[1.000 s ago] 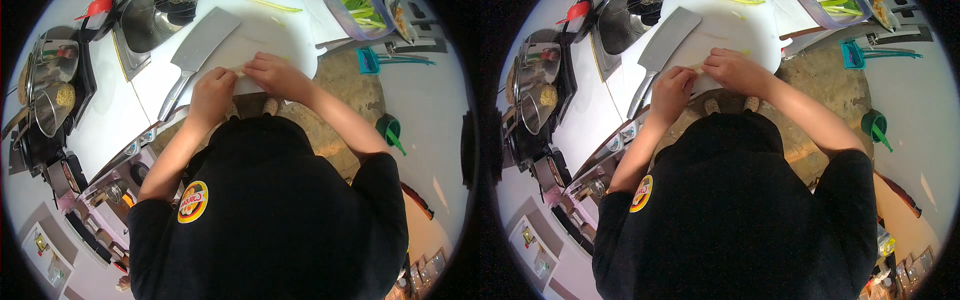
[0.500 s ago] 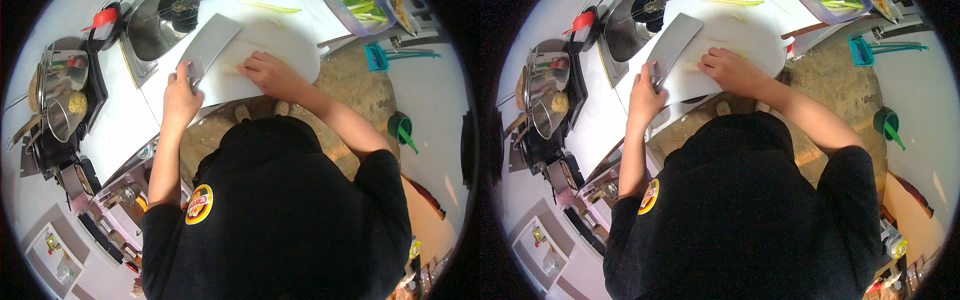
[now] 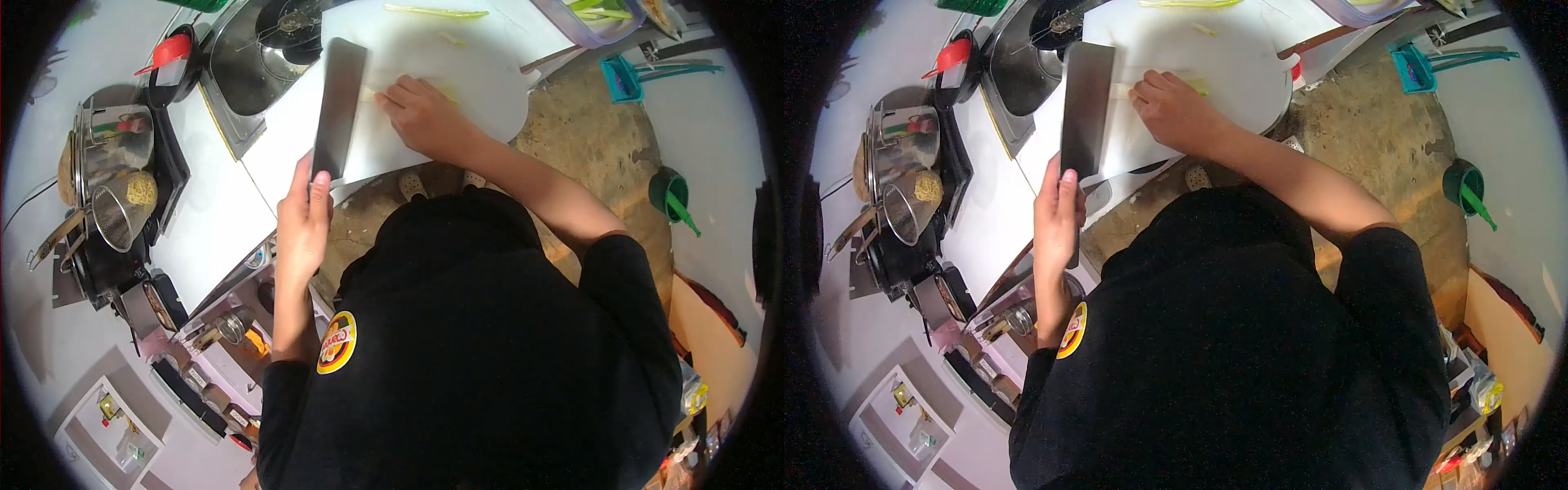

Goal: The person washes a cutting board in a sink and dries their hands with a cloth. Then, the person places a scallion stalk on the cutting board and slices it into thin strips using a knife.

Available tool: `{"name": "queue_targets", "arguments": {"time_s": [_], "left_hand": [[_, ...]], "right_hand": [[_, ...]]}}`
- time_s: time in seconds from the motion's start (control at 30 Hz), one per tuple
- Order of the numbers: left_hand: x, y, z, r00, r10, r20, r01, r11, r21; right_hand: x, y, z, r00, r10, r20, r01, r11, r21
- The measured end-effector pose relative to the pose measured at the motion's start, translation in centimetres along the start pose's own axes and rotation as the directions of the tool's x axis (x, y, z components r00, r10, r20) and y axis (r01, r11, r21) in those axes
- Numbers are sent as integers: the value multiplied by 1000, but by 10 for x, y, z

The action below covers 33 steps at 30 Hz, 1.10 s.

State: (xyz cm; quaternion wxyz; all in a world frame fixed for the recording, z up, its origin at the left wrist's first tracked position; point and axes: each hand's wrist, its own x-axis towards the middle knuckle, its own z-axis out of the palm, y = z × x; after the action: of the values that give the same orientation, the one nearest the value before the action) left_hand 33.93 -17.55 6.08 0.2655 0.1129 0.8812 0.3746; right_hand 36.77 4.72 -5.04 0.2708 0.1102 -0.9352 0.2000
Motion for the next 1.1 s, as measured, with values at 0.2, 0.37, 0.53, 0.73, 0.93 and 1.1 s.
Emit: {"name": "queue_targets", "arguments": {"time_s": [0.2,0.37,0.53,0.73,0.93,1.1], "left_hand": [[1,7,13,994,110,11,-108,957,271],[0,5,18,979,203,11,-192,905,380],[0,6,23,981,191,20,-181,888,422],[15,17,33,976,211,45,-209,878,430],[49,44,41,976,206,72,-218,898,382],[25,27,34,983,174,53,-180,893,414]], "right_hand": [[-3,7,-2,999,-44,32,43,999,18],[-3,7,-4,996,-39,75,37,999,22],[-6,8,-3,997,-19,77,17,999,32],[-5,8,-3,993,-12,119,8,999,38],[-5,7,-3,998,-3,62,1,1000,30],[-4,6,-3,997,-9,72,7,1000,23]]}}
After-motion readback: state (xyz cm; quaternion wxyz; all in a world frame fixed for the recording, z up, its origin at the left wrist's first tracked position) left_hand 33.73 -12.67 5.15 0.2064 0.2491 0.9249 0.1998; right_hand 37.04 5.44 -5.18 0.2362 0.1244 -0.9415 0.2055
